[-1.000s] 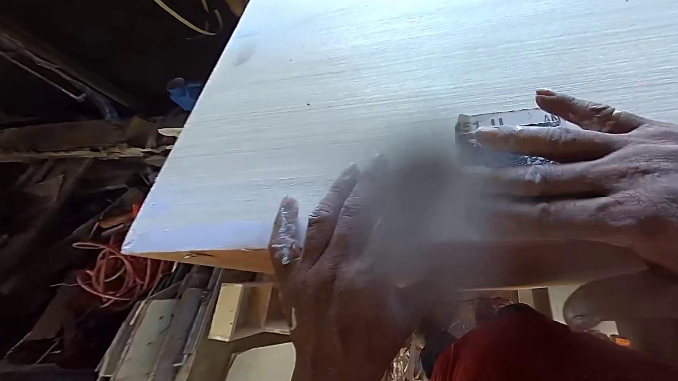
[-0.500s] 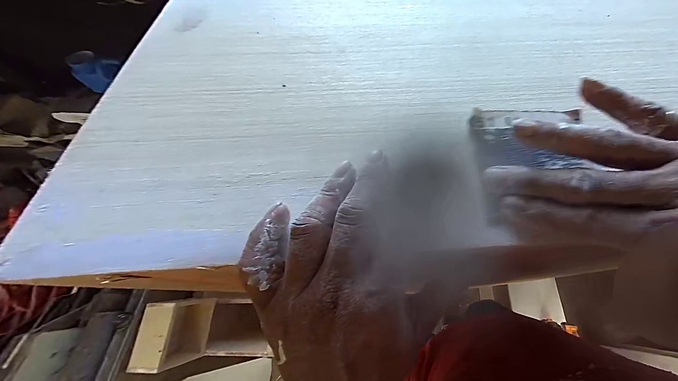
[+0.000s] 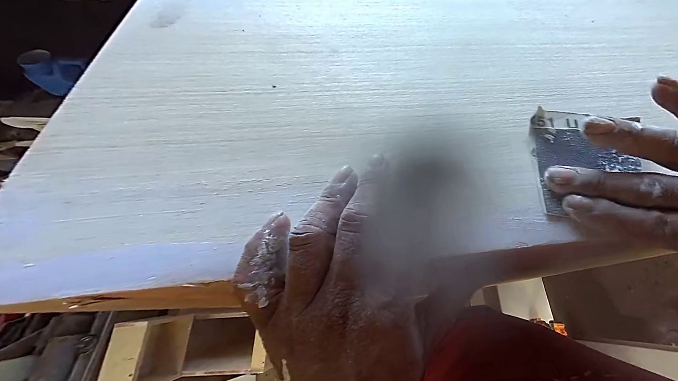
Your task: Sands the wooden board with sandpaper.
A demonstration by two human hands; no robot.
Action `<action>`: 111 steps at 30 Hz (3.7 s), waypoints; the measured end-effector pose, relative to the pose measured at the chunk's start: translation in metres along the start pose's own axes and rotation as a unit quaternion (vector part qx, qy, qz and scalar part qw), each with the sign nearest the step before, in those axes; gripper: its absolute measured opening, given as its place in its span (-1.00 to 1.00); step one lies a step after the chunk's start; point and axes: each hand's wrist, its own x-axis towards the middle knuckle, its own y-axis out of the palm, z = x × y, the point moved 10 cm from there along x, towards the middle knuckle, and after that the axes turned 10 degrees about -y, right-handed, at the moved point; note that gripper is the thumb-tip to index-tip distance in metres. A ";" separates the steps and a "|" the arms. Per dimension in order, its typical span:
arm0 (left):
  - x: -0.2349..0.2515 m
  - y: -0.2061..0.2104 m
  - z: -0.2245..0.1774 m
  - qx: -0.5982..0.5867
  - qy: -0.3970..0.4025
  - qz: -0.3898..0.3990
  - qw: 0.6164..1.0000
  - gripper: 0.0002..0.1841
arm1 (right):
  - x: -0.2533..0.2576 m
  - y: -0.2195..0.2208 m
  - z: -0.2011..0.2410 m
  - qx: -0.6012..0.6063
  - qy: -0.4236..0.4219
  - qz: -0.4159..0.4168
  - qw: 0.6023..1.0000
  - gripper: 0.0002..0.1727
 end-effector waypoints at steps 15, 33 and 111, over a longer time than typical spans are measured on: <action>0.000 -0.003 0.001 0.002 -0.005 -0.001 1.000 -0.18 | 0.026 0.005 0.008 0.004 -0.018 -0.015 1.000 -0.09; -0.001 0.000 -0.001 0.003 0.001 0.013 1.000 -0.16 | 0.033 0.003 0.006 0.015 -0.048 -0.014 0.999 -0.16; -0.001 0.002 0.000 0.014 0.009 0.034 0.999 -0.13 | 0.003 0.004 -0.004 0.022 -0.010 -0.012 1.000 -0.11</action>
